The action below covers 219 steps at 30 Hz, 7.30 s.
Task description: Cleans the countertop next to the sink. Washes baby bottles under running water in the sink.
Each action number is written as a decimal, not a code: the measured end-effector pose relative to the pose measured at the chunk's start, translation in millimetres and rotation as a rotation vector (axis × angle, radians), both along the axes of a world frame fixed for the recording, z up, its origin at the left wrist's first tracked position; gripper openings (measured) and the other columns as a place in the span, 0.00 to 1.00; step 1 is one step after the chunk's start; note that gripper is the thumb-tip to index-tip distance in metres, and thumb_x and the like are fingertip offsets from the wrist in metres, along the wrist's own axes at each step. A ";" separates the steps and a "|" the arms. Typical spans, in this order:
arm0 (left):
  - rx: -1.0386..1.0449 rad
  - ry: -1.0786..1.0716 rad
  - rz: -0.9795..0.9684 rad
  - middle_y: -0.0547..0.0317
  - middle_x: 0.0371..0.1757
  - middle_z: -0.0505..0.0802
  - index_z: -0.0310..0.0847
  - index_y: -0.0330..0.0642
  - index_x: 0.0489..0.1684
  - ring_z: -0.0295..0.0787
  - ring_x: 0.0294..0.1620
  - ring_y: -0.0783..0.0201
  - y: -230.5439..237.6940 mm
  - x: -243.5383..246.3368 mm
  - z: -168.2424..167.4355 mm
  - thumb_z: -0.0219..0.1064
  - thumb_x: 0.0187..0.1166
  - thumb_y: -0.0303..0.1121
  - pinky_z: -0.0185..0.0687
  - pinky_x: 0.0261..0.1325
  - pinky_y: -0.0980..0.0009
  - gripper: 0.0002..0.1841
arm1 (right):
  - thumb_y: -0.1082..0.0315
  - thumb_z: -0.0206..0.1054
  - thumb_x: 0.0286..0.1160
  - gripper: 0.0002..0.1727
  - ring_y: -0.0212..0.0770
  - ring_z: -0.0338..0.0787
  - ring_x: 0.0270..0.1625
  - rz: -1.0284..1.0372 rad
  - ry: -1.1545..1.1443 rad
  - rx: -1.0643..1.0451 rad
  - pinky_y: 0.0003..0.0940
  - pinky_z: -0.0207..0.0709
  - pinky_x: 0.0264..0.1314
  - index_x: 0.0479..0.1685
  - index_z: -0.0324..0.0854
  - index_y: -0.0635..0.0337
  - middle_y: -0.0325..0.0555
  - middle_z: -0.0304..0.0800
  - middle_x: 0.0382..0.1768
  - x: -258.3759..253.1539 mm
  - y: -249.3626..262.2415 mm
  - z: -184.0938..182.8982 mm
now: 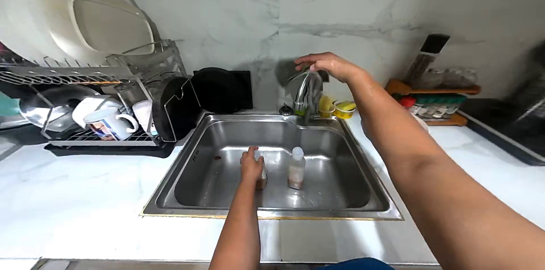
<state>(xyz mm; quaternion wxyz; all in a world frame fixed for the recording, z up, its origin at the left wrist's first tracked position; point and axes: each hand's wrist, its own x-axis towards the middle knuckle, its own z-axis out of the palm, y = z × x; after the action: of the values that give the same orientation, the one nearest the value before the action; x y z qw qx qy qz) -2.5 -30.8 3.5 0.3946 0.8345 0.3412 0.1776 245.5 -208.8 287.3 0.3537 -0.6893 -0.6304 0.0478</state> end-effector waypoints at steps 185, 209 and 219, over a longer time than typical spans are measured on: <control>-0.443 -0.494 -0.238 0.39 0.73 0.85 0.62 0.33 0.83 0.85 0.67 0.53 -54.6 34.3 5.1 0.63 0.72 0.12 0.84 0.62 0.57 0.34 | 0.51 0.79 0.72 0.26 0.64 0.89 0.61 -0.638 0.244 -0.273 0.67 0.77 0.67 0.56 0.88 0.67 0.65 0.91 0.55 -134.8 3.3 -198.8; -0.675 -0.400 -0.167 0.39 0.69 0.87 0.81 0.32 0.71 0.83 0.69 0.52 -52.8 37.1 4.1 0.53 0.94 0.34 0.76 0.73 0.56 0.19 | 0.52 0.80 0.70 0.26 0.69 0.88 0.60 -0.808 0.215 -0.441 0.73 0.75 0.64 0.54 0.88 0.68 0.69 0.90 0.53 -139.0 17.3 -163.0; -0.673 -0.522 -0.318 0.44 0.79 0.82 0.76 0.31 0.77 0.76 0.81 0.56 -53.4 46.9 -4.0 0.46 0.95 0.34 0.67 0.84 0.59 0.22 | 0.54 0.81 0.68 0.27 0.69 0.88 0.61 -0.746 0.186 -0.468 0.73 0.76 0.65 0.57 0.87 0.67 0.69 0.90 0.54 -133.2 18.2 -177.6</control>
<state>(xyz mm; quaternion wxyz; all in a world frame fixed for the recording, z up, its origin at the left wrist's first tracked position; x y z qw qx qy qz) 44.4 -84.2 -0.5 0.7389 0.6292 0.1369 0.1985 112.3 -190.6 109.7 0.2367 -0.9236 -0.2766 0.1202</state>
